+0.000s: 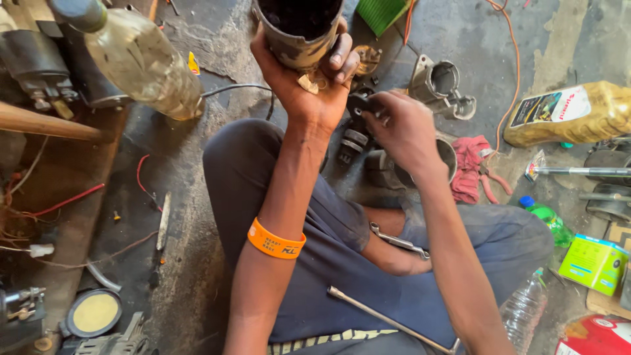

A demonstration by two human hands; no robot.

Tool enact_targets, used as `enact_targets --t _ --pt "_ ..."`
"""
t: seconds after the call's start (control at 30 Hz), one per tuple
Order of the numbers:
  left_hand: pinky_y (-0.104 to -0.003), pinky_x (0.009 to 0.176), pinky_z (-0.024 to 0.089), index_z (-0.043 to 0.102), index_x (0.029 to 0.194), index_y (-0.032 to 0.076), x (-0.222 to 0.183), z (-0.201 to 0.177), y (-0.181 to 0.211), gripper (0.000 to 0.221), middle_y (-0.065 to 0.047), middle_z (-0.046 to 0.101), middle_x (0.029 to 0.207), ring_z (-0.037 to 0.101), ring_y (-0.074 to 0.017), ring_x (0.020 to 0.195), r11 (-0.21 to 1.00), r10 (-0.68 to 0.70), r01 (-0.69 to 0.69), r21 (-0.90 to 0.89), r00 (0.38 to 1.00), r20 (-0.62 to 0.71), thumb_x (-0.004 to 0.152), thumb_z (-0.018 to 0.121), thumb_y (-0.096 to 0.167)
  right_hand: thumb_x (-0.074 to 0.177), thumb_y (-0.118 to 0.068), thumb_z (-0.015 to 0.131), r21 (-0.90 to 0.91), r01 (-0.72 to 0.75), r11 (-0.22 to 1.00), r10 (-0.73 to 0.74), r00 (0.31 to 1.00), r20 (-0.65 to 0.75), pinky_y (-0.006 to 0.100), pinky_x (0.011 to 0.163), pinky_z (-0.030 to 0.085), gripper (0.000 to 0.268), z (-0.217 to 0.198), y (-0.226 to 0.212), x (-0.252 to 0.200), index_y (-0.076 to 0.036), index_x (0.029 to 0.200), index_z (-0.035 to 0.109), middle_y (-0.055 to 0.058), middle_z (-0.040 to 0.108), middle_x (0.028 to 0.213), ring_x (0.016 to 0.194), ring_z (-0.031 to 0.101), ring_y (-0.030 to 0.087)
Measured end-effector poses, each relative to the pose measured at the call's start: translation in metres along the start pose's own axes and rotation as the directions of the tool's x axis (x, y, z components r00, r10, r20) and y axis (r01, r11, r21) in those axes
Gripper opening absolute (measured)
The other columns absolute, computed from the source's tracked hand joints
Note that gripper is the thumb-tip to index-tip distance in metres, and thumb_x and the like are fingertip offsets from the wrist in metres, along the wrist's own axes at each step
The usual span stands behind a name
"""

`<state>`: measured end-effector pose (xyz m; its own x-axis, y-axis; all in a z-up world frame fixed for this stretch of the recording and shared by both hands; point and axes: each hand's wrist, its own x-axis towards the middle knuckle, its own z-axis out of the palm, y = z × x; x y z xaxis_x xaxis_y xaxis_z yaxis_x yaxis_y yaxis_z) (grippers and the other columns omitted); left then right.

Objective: The person disassembles a small engine component, removes a piston, and cleans the cylinder bore using a metal rod. They handle the piston, cylinder, and crankshaft assembly, wiping parts with a cloth and scraping the interior surfaces.

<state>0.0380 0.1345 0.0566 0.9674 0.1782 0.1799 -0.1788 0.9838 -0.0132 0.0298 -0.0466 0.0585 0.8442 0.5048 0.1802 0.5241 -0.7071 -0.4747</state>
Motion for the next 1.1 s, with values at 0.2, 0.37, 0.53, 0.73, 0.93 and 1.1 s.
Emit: enact_targets --t 0.2,0.37,0.53,0.73,0.93,1.1 --pt "-0.031 0.054 0.040 0.060 0.112 0.004 0.001 -0.010 -0.003 0.060 -0.009 0.064 0.089 0.057 -0.0175 0.065 1.000 -0.025 0.025 0.014 1.000 -0.002 0.105 0.042 0.061 0.097 -0.009 0.071 0.311 -0.196 0.930 0.195 0.980 0.036 0.030 0.074 0.058 0.015 0.002 -0.005 -0.002 -0.004 0.111 0.072 0.009 0.073 0.097 0.084 0.073 0.017" --pt "-0.036 0.053 0.045 0.063 0.104 0.006 -0.007 -0.022 -0.025 0.061 -0.006 0.065 0.078 0.061 -0.0184 0.061 0.983 -0.103 0.116 0.143 0.990 -0.095 0.106 0.045 0.064 0.109 -0.016 0.059 0.573 -0.279 0.771 0.310 0.950 0.044 0.028 0.082 0.059 0.020 -0.040 0.026 -0.046 -0.001 0.120 0.068 0.012 0.074 0.113 0.095 0.071 0.017" --pt "-0.038 0.044 0.048 0.069 0.100 0.011 -0.012 -0.032 -0.064 0.051 -0.008 0.072 0.080 0.065 -0.0205 0.054 0.821 -0.247 0.343 0.457 0.934 -0.258 0.097 0.049 0.059 0.110 -0.051 0.050 0.954 -0.218 0.204 0.277 0.948 0.158 0.039 0.083 0.059 0.058 -0.053 0.056 -0.091 -0.005 0.146 0.049 0.021 0.069 0.126 0.099 0.072 0.031" --pt "-0.030 0.088 0.053 0.066 0.122 0.001 -0.033 -0.021 -0.115 0.049 -0.006 0.070 0.101 0.068 -0.0125 0.096 -0.083 -0.097 0.041 0.996 0.994 -0.049 0.093 0.064 0.041 0.095 -0.055 0.063 1.000 0.008 0.026 0.246 0.969 -0.014 0.048 0.086 0.059 0.080 -0.045 0.069 -0.109 -0.014 0.155 0.032 0.015 0.057 0.141 0.112 0.068 0.033" --pt "-0.032 0.109 0.051 0.065 0.134 0.004 -0.038 -0.007 -0.113 0.043 -0.008 0.070 0.119 0.061 -0.0138 0.115 0.158 -0.409 0.145 0.977 0.910 -0.069 0.110 0.057 0.039 0.109 -0.041 0.062 0.994 0.004 0.110 0.344 0.938 -0.041 0.043 0.083 0.055 0.060 -0.035 0.096 -0.131 -0.004 0.151 0.041 0.014 0.062 0.136 0.108 0.064 0.027" --pt "-0.033 0.113 0.049 0.050 0.152 0.009 -0.043 0.013 -0.105 0.069 -0.010 0.061 0.143 0.058 -0.0168 0.132 0.145 -0.541 0.173 0.974 0.838 -0.069 0.092 0.070 0.037 0.112 -0.053 0.046 0.999 -0.043 -0.013 0.357 0.933 0.044 0.038 0.077 0.052 0.061 -0.037 0.106 -0.135 -0.003 0.145 0.054 0.012 0.068 0.126 0.100 0.066 0.023"
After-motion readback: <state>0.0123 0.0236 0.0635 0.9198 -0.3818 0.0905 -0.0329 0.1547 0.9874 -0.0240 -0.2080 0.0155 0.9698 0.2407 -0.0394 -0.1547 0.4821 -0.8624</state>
